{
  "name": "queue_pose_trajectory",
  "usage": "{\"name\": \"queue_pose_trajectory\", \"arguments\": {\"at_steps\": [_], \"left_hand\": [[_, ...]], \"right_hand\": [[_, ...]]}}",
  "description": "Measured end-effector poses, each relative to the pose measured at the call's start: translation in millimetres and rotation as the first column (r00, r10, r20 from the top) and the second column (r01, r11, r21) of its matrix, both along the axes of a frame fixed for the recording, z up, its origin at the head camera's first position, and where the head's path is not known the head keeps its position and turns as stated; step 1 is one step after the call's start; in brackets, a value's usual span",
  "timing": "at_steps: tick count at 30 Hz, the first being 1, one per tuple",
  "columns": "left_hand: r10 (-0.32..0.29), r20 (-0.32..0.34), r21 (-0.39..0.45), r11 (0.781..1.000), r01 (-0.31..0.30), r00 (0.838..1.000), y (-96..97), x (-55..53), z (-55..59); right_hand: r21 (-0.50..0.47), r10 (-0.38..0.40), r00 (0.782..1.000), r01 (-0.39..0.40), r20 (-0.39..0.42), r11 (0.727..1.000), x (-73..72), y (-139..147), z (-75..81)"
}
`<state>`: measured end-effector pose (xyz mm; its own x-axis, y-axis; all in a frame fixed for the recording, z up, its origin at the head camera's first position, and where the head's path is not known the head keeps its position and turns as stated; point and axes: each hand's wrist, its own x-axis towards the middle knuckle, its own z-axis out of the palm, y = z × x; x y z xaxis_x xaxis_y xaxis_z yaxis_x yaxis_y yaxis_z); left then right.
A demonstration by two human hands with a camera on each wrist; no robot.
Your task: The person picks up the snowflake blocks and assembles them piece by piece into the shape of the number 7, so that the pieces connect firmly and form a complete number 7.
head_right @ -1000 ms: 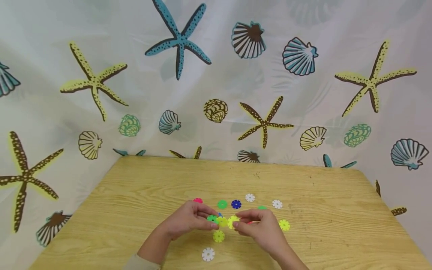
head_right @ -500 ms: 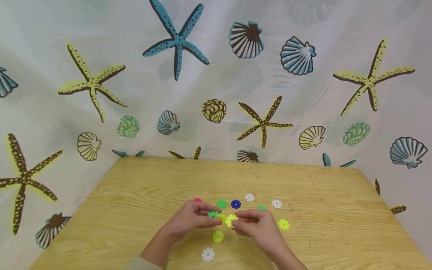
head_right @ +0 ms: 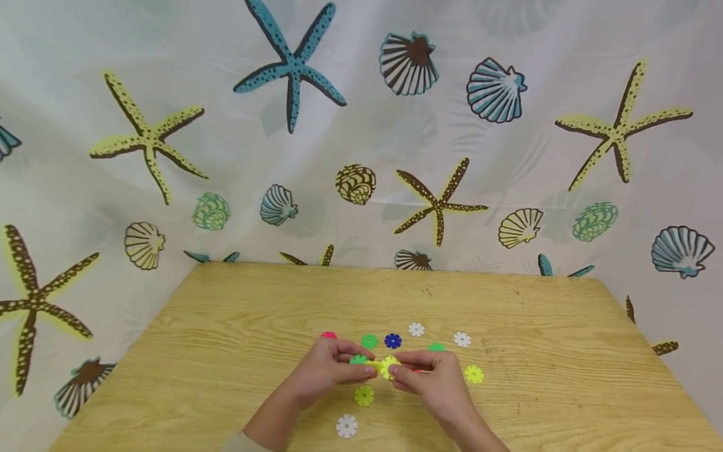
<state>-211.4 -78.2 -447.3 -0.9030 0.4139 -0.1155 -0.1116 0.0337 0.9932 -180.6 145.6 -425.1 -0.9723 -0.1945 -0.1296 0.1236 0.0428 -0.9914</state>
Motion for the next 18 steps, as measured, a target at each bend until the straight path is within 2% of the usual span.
{"name": "queue_pose_trajectory", "arguments": {"at_steps": [7, 12, 18], "left_hand": [[0.002, 0.024, 0.023, 1.0, -0.003, 1.0, 0.8, 0.6, 2.0], [-0.02, 0.042, 0.004, 1.0, 0.02, 0.999, 0.7, 3.1, 3.7], [-0.037, 0.028, -0.01, 0.999, 0.037, 0.999, 0.4, 5.4, 6.9]], "right_hand": [[-0.051, 0.024, 0.999, -0.022, 0.028, 0.998, -1.1, -0.1, -1.2], [-0.063, 0.079, 0.996, -0.076, 0.034, 0.995, -2.2, 2.2, -2.7], [-0.063, 0.085, 0.996, -0.082, 0.042, 0.995, -1.7, 2.3, -4.4]]}}
